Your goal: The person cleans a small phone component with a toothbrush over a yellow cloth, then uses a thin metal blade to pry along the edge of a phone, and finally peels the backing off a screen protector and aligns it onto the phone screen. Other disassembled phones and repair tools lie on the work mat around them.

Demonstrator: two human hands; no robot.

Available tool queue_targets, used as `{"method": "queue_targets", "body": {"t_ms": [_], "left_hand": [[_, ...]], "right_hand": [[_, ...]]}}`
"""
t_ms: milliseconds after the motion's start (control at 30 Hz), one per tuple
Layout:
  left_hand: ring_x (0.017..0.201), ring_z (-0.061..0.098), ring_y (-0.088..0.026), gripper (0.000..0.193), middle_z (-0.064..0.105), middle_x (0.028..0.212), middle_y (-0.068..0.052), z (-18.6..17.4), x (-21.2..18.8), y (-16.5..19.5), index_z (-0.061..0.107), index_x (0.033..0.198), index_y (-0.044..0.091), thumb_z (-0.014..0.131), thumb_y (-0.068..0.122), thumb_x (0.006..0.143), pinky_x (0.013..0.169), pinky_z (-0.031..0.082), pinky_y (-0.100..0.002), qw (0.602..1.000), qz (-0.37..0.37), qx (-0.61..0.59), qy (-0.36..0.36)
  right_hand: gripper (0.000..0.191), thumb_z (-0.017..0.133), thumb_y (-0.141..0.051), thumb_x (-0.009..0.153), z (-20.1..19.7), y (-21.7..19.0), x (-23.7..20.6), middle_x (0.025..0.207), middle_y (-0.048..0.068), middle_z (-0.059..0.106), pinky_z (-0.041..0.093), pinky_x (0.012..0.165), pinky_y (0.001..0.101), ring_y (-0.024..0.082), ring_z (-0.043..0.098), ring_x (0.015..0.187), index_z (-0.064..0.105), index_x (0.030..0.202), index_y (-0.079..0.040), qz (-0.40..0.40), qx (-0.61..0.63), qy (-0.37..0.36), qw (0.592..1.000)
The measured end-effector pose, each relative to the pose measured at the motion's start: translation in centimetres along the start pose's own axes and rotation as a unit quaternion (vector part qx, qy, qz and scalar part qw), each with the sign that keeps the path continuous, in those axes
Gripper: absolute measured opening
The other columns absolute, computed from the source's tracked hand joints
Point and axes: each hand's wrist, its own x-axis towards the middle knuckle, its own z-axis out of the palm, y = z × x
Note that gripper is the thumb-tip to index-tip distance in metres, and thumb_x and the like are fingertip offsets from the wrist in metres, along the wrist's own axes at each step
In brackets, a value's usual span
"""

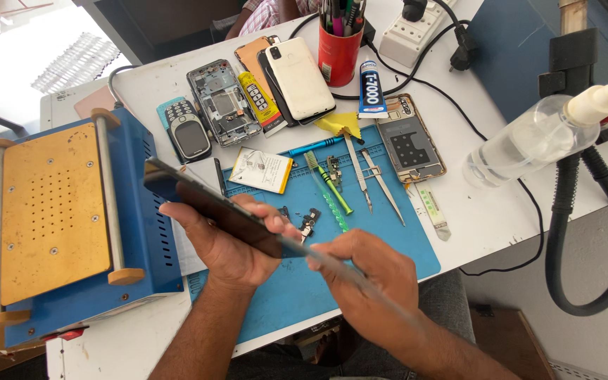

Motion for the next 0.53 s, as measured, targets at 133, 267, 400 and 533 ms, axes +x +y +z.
{"method": "queue_targets", "body": {"t_ms": [133,267,400,533], "left_hand": [[0.086,0.077,-0.042,0.107,0.075,0.089,-0.028,-0.5,0.4,0.0,0.075,0.090,-0.004,0.039,0.096,0.078,0.081,0.065,-0.052,0.996,-0.020,-0.042,-0.073],[0.085,0.077,-0.042,0.107,0.075,0.085,-0.029,-0.6,0.1,-0.1,0.075,0.090,-0.006,0.039,0.094,0.084,0.080,0.066,-0.050,0.995,-0.031,-0.043,-0.089],[0.084,0.077,-0.042,0.107,0.074,0.087,-0.031,-0.5,0.3,-0.2,0.075,0.089,-0.007,0.038,0.093,0.084,0.079,0.066,-0.052,0.995,-0.035,-0.044,-0.079],[0.084,0.077,-0.042,0.108,0.073,0.088,-0.032,-0.2,0.5,-0.2,0.075,0.090,-0.008,0.037,0.093,0.083,0.079,0.066,-0.053,0.995,-0.040,-0.036,-0.080]], "right_hand": [[0.028,0.081,-0.009,0.086,-0.2,-0.5,-0.5,0.093,0.006,0.074,0.056,0.062,0.0222,0.011,0.072,0.077,0.072,0.111,-0.004,-0.072,0.013,-0.024,0.997],[0.035,0.083,-0.013,0.081,-0.9,-1.0,-0.7,0.096,0.005,0.074,0.058,0.065,0.0230,0.011,0.073,0.080,0.073,0.114,-0.004,-0.070,0.008,-0.054,0.996],[0.040,0.082,-0.011,0.079,-1.4,-1.3,-0.5,0.099,0.005,0.073,0.059,0.066,0.0227,0.011,0.073,0.081,0.074,0.117,-0.005,-0.063,-0.008,-0.072,0.995],[0.044,0.083,-0.012,0.080,-1.6,-1.2,-0.5,0.105,0.005,0.071,0.059,0.069,0.0229,0.013,0.072,0.087,0.072,0.122,-0.005,-0.123,-0.020,-0.067,0.990]]}}
